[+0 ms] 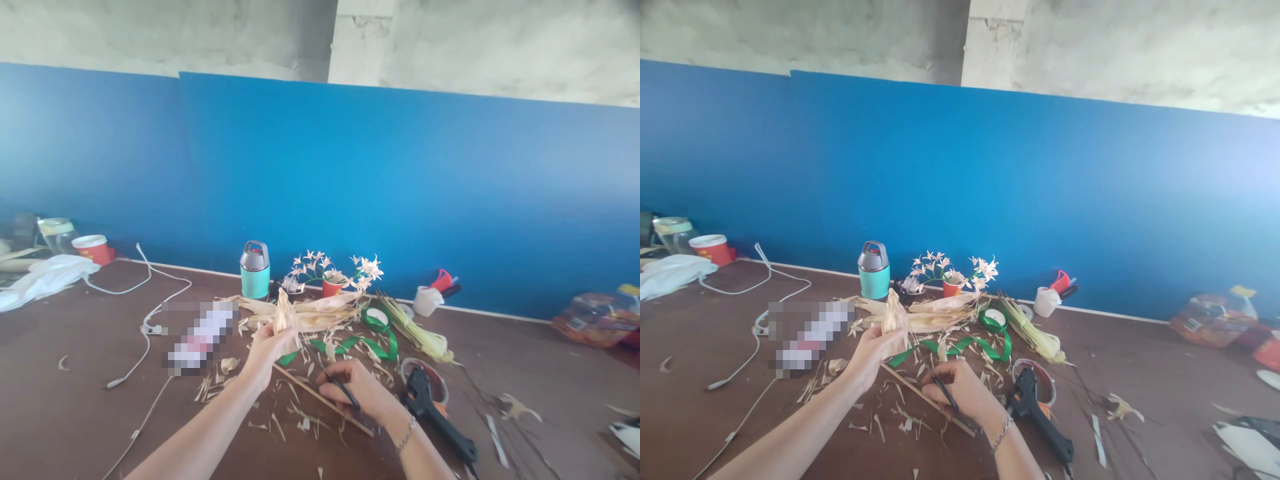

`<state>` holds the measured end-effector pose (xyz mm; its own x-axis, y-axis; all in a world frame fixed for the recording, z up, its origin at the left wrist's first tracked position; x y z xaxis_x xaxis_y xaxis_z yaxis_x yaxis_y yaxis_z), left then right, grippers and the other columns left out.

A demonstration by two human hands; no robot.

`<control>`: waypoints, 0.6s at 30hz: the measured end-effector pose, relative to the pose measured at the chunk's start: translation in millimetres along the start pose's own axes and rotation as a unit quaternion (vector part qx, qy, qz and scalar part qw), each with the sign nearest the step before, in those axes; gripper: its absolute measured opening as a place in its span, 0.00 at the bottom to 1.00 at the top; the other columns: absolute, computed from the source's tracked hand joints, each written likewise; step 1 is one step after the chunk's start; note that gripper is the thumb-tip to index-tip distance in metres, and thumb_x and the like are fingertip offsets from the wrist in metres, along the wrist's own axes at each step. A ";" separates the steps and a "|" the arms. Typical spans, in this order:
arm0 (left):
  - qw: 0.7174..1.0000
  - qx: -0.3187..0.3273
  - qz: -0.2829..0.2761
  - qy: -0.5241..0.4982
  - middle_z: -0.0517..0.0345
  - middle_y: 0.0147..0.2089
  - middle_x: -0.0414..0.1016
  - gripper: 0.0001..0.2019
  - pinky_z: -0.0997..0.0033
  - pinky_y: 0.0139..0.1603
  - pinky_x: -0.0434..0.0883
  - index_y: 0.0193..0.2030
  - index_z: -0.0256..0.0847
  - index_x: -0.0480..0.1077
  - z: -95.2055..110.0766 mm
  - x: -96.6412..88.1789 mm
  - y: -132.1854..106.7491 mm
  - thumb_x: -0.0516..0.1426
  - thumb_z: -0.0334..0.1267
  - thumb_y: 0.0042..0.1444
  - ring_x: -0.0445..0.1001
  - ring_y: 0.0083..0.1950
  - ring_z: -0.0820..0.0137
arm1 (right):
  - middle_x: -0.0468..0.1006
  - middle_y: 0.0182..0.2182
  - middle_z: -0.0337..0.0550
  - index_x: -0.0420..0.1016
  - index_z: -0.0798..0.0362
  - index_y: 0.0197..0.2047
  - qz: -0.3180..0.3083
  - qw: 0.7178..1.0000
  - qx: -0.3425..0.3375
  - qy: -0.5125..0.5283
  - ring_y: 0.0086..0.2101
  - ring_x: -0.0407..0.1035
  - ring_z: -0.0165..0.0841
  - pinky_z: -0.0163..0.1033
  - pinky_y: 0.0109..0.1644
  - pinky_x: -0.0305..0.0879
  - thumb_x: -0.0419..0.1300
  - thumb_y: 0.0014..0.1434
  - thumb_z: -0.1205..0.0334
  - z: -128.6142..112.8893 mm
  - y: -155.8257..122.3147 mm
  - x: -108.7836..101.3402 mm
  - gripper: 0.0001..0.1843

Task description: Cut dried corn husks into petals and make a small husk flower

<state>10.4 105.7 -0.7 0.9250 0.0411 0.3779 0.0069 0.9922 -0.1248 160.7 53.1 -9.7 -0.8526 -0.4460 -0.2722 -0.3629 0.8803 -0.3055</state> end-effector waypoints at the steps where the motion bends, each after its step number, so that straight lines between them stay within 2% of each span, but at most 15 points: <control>1: 1.000 0.001 -0.002 0.005 0.53 0.26 0.78 0.13 0.75 0.27 0.68 0.32 0.32 0.76 0.7 0.5 -0.3 0.65 0.37 0.38 0.74 0.26 0.70 | 0.64 0.12 0.30 0.73 0.58 0.32 -0.002 1.000 -0.002 0.004 0.13 0.56 0.22 0.27 0.16 0.52 0.61 0.46 0.58 0.0 0.0 0.3 0.12; 10: 1.000 -0.015 0.004 0.023 0.55 0.24 0.76 0.11 0.76 0.26 0.67 0.32 0.33 0.76 -5.0 -3.7 1.6 0.63 0.37 0.40 0.72 0.24 0.71 | 0.66 0.12 0.31 0.73 0.58 0.32 -0.014 1.000 0.013 0.005 0.13 0.58 0.23 0.27 0.15 0.53 0.60 0.46 0.57 3.3 -1.1 1.2 0.13; 18: 1.000 -0.026 0.006 0.014 0.55 0.23 0.76 0.11 0.76 0.26 0.66 0.31 0.33 0.76 -3.9 -0.6 -1.8 0.64 0.36 0.39 0.72 0.24 0.71 | 0.68 0.13 0.32 0.75 0.58 0.33 -0.018 1.000 0.013 -0.001 0.13 0.60 0.23 0.27 0.15 0.55 0.61 0.47 0.55 7.5 -0.2 -0.7 0.14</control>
<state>11.3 103.5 -4.3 0.9352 0.0490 0.3507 0.0148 0.9841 -0.1768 164.2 52.1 -16.3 -0.8386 -0.4771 -0.2630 -0.3831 0.8596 -0.3380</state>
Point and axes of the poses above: each hand's wrist, its own y-axis towards the middle knuckle, its own x-axis out of the palm, z = x × y, the point moved 10 cm from there along y, towards the middle knuckle
